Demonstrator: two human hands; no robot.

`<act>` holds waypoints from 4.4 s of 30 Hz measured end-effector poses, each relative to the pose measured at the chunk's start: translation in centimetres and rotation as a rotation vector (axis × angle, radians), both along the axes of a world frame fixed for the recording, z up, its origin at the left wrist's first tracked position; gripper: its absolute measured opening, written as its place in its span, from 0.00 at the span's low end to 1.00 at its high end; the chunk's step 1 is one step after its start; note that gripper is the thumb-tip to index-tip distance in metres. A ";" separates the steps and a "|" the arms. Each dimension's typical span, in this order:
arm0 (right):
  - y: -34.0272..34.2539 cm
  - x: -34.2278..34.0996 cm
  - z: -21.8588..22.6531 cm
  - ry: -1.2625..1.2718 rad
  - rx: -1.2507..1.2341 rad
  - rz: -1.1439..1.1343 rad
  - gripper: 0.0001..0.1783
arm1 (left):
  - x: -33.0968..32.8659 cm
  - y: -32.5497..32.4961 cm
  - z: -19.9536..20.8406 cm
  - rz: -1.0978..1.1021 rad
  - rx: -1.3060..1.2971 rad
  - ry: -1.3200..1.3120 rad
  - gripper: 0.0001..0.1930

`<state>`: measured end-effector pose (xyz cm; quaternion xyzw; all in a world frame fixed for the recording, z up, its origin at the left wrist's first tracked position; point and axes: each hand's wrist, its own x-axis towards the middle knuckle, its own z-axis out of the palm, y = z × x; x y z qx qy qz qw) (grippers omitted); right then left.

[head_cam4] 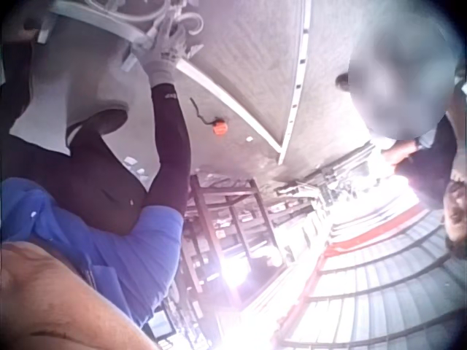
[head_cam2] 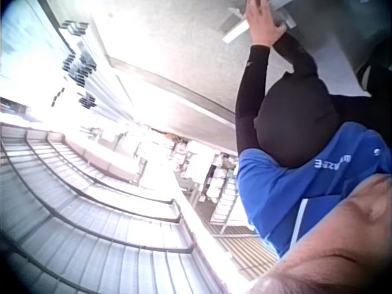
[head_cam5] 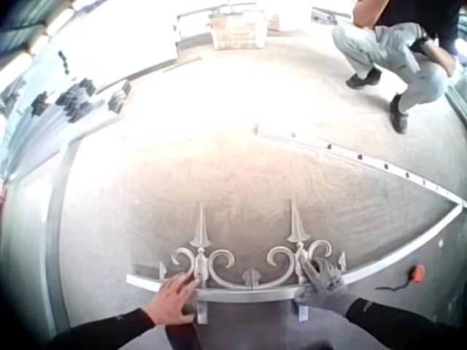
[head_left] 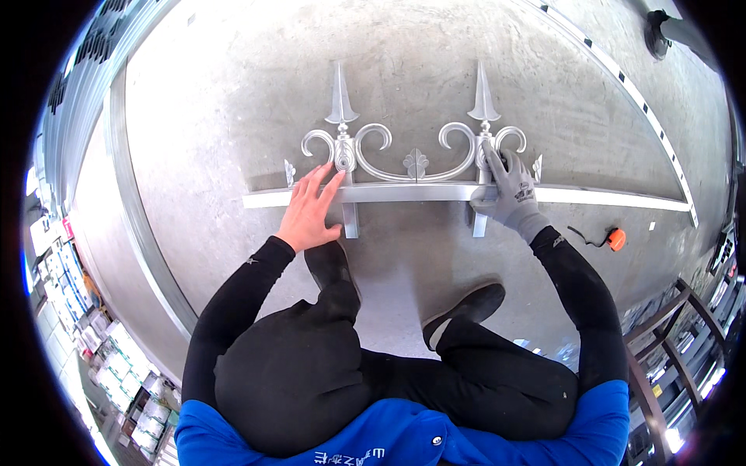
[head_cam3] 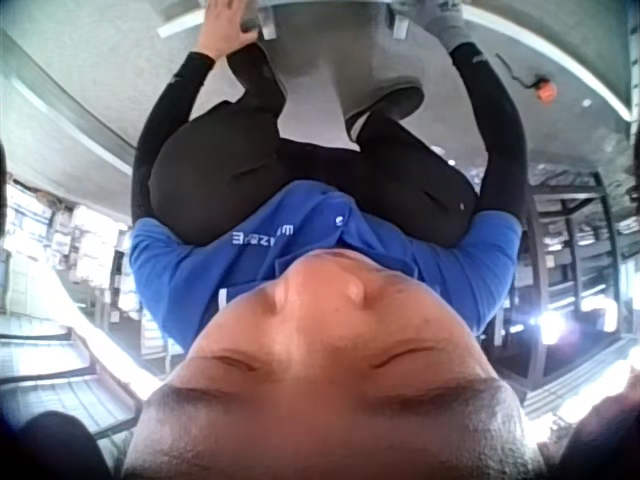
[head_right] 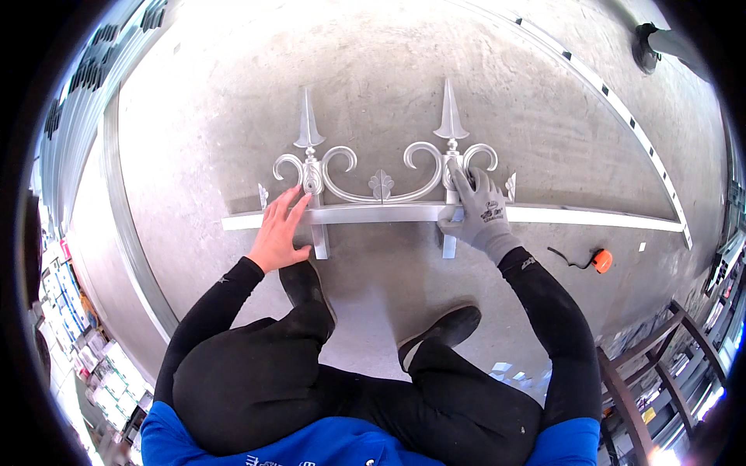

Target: The person assembles decorative metal pieces onto a long metal bar. They pick up ornamental metal parts and align them with the bar, adjusting positions to fit them together.

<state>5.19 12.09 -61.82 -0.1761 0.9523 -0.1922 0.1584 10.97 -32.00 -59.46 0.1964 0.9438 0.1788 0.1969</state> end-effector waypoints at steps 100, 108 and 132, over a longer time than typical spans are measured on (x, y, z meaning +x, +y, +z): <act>-0.4 -7.3 2.3 0.021 0.318 0.229 0.60 | -10.3 0.5 -1.4 -0.118 0.069 -0.054 0.48; -0.7 -7.0 2.2 -0.175 -0.003 0.058 0.60 | -10.0 0.4 -1.4 -0.095 0.103 -0.044 0.48; -0.2 -5.5 1.6 -0.039 -0.074 0.022 0.62 | -9.7 1.7 -0.5 -0.222 0.004 0.125 0.27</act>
